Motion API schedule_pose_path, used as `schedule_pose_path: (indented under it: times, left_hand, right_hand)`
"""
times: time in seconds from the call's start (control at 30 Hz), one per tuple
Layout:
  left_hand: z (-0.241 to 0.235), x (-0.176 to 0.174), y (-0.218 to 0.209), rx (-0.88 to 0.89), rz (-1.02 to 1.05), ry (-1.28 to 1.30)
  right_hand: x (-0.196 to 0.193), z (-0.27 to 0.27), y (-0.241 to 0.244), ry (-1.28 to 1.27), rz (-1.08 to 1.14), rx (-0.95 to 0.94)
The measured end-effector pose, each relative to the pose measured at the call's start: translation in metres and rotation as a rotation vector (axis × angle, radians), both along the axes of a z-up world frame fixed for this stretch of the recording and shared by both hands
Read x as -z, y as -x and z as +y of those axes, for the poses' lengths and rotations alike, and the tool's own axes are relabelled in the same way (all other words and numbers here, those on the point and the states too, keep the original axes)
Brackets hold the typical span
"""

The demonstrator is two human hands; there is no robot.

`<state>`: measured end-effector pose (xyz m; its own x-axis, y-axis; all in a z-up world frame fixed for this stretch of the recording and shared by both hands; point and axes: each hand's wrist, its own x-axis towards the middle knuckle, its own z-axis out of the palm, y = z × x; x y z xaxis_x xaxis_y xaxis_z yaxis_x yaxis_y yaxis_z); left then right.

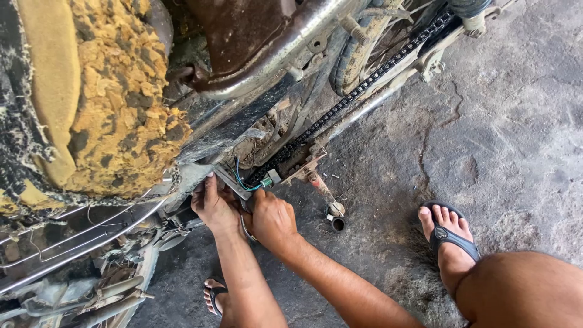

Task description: The person is sitting on the floor next to a motorcycle, working on the wiring near the engine. They use their hands to strip and twist wires, then use a pair of scissors to cut the wires and a small green connector to join them together.

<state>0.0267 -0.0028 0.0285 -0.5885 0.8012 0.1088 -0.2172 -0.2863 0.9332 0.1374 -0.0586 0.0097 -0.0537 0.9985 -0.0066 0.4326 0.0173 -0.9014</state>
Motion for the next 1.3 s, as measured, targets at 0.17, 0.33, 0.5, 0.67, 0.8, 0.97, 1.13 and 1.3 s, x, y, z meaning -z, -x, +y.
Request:
schedule_pose_path:
  times: [0.17,0.33,0.5,0.67,0.8,0.97,1.13,1.3]
  left_hand:
    - [0.001,0.019,0.022,-0.013,0.039,0.108]
    - [-0.001,0.013,0.017,0.034,0.055,0.095]
    - [-0.002,-0.002,0.002,0.030,0.030,0.063]
    - [0.000,0.015,0.013,0.017,0.041,0.030]
    - [0.001,0.017,0.015,0.005,0.008,0.027]
    - [0.000,0.011,0.009,-0.003,-0.017,0.022]
    - [0.001,0.015,0.012,-0.005,-0.027,0.027]
    - [0.001,0.015,0.009,0.026,-0.043,0.000]
  right_hand:
    - [-0.011,0.004,-0.007,0.013,-0.017,-0.034]
    - [-0.003,0.004,0.000,0.003,0.011,-0.033]
    - [-0.003,0.004,0.003,0.004,-0.035,0.021]
    - [0.004,0.006,0.006,0.006,-0.067,0.020]
    - [0.003,0.008,0.003,0.037,-0.065,-0.046]
    - [0.011,0.010,0.006,0.014,-0.056,-0.030]
    - [0.015,0.009,0.006,-0.027,-0.018,-0.008]
    - [0.008,0.011,-0.003,-0.112,0.023,0.028]
